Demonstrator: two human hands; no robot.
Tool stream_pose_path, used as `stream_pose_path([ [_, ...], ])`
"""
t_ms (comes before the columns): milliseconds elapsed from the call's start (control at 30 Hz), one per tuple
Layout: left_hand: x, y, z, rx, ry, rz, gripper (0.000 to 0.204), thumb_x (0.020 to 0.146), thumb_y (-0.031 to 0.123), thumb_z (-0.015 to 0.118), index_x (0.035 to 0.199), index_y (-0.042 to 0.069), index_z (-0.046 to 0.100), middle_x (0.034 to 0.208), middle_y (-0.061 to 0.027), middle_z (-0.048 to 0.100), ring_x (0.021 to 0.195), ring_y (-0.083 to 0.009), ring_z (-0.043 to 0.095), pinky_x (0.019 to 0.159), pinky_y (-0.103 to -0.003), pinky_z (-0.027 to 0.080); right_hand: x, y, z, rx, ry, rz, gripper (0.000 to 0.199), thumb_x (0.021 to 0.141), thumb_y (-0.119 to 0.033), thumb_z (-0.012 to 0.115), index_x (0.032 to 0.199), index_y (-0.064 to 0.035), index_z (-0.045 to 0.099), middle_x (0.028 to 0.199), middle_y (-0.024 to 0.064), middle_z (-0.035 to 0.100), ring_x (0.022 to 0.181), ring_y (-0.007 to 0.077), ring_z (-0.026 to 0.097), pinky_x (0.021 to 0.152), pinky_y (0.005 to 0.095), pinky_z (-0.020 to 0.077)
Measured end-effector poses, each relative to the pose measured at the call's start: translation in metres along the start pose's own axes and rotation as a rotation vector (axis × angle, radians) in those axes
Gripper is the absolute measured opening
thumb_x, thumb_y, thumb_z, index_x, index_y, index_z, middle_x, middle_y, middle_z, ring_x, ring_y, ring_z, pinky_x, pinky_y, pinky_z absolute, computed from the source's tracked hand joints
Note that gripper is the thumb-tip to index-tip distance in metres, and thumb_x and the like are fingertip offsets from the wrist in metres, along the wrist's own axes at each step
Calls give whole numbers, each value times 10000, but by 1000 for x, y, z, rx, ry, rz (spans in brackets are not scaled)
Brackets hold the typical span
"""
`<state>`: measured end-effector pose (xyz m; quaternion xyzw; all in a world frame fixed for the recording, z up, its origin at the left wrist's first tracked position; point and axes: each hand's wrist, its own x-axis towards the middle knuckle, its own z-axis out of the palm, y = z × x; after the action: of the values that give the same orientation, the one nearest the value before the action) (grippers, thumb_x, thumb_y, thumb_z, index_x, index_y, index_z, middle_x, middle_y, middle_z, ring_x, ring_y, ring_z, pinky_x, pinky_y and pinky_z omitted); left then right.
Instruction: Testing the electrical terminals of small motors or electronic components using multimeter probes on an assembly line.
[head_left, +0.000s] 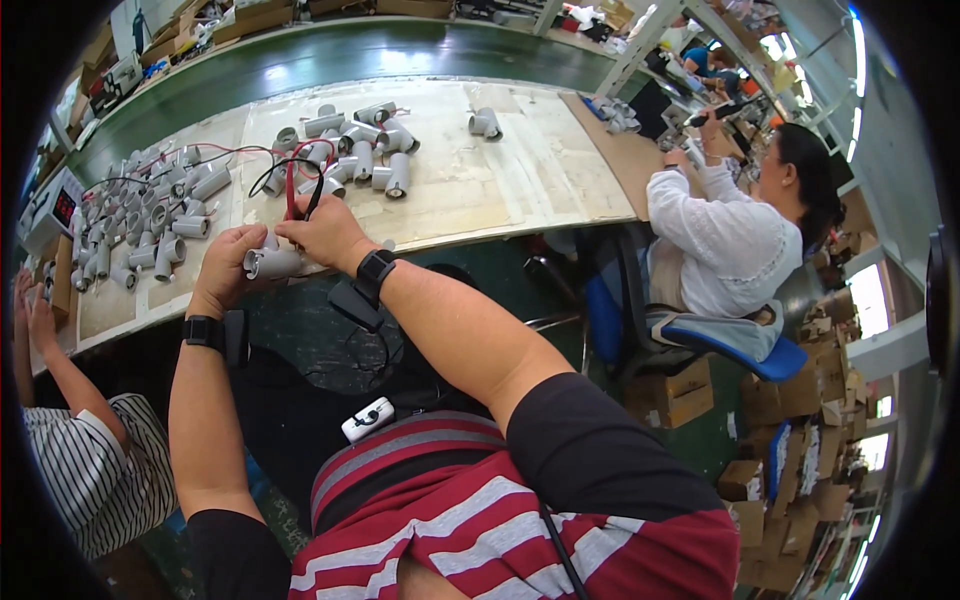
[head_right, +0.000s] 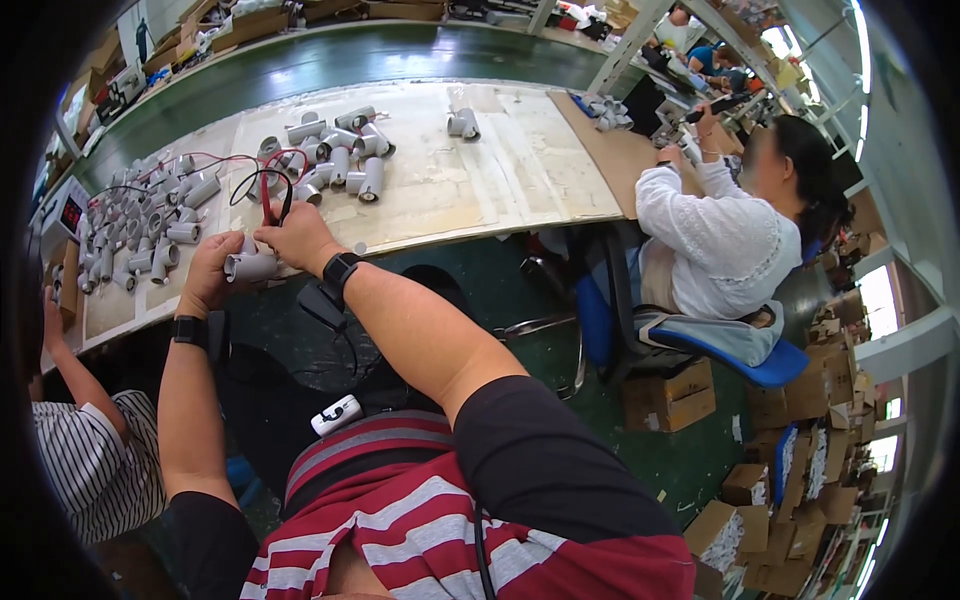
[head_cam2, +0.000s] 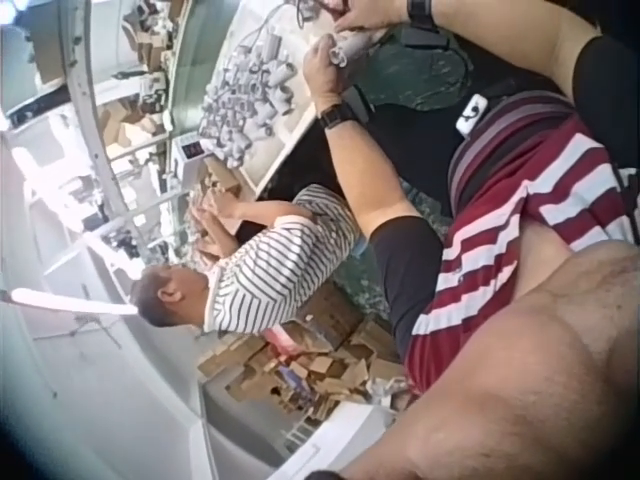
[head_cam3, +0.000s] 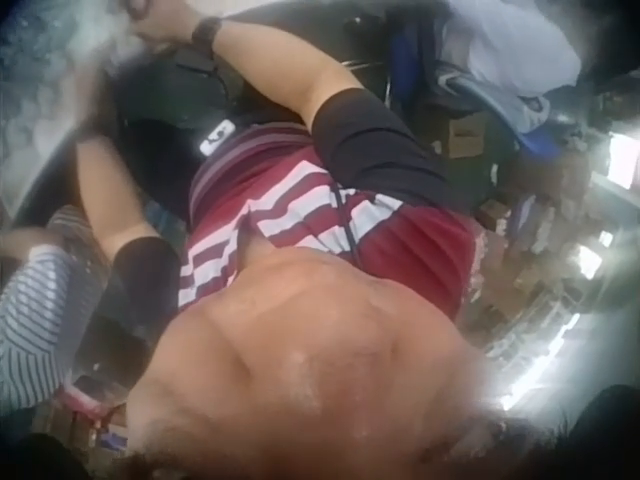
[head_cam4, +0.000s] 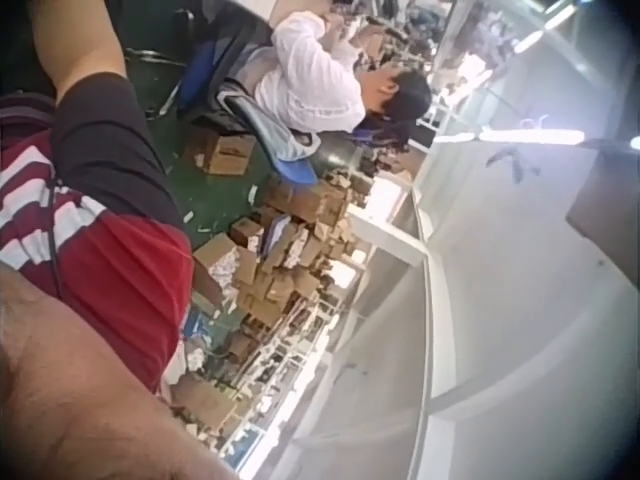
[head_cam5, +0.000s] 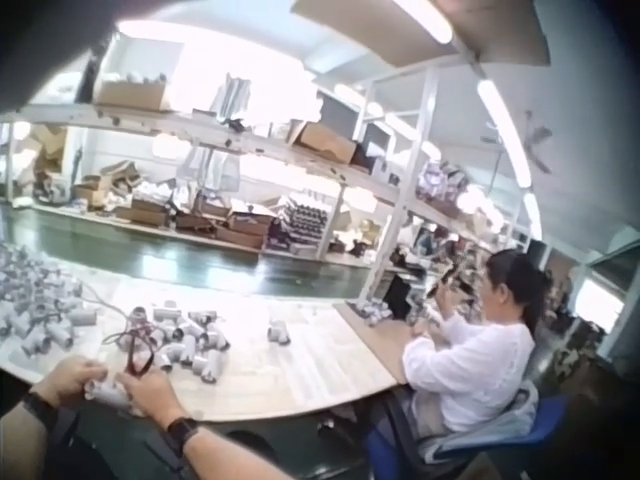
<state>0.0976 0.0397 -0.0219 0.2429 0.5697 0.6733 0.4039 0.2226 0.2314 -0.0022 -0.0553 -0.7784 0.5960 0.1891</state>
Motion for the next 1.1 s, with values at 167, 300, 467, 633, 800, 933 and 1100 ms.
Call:
stream_pose_path([
  [167, 4, 0, 5, 5, 11, 2, 324, 1017, 344, 656, 1066, 26, 687, 925, -53, 702, 748, -154, 679, 644, -332, 571, 1, 8, 3, -17, 11, 9, 238, 810, -238, 801, 893, -19, 756, 771, 150, 730, 713, 252, 690, 707, 370, 543],
  [300, -4, -4, 8, 117, 148, 75, 314, 1016, 359, 628, 1057, 61, 719, 916, -29, 705, 778, -144, 676, 657, -334, 566, 4, 27, 4, -219, 23, -215, 195, 869, -237, 749, 880, -43, 723, 808, 101, 708, 767, 268, 668, 743, 393, 529],
  [467, -13, 8, 8, 1338, 106, 721, 296, 975, 242, 674, 1160, 16, 728, 1094, -116, 753, 992, -186, 694, 881, -352, 553, 7, 28, 2, -190, -20, -101, 221, 889, -255, 747, 819, -48, 713, 746, 72, 706, 675, 200, 677, 634, 347, 535],
  [633, -36, 24, 36, 290, 238, 51, 376, 932, 335, 761, 1058, -19, 749, 855, -65, 727, 792, -134, 677, 735, -306, 564, 0, 14, -3, 33, -21, 40, 177, 930, -206, 762, 913, -34, 724, 774, 46, 724, 628, 124, 646, 567, 282, 500],
  [800, -68, 35, 7, 481, 376, 446, 292, 962, 281, 747, 1078, 14, 741, 916, -54, 729, 787, -122, 657, 717, -266, 537, 6, 20, -23, 521, 36, 238, 122, 1008, -169, 687, 1030, -48, 678, 884, 89, 738, 736, 174, 678, 613, 293, 527],
  [933, -77, 52, -86, 419, 1051, 637, 336, 931, 277, 783, 1091, -8, 706, 863, -41, 713, 767, -103, 648, 679, -256, 513, 0, 28, -23, 591, -60, 134, 128, 1002, -158, 698, 1040, -39, 668, 880, 93, 735, 721, 168, 666, 611, 293, 520],
  [1100, -66, 81, -195, 761, 1530, 324, 635, 778, 501, 853, 1017, -74, 727, 960, -185, 753, 823, -294, 711, 771, -414, 549, -7, 21, -26, 594, 8, 151, 117, 999, -148, 699, 1030, -40, 667, 878, 97, 732, 725, 176, 674, 604, 295, 525],
])
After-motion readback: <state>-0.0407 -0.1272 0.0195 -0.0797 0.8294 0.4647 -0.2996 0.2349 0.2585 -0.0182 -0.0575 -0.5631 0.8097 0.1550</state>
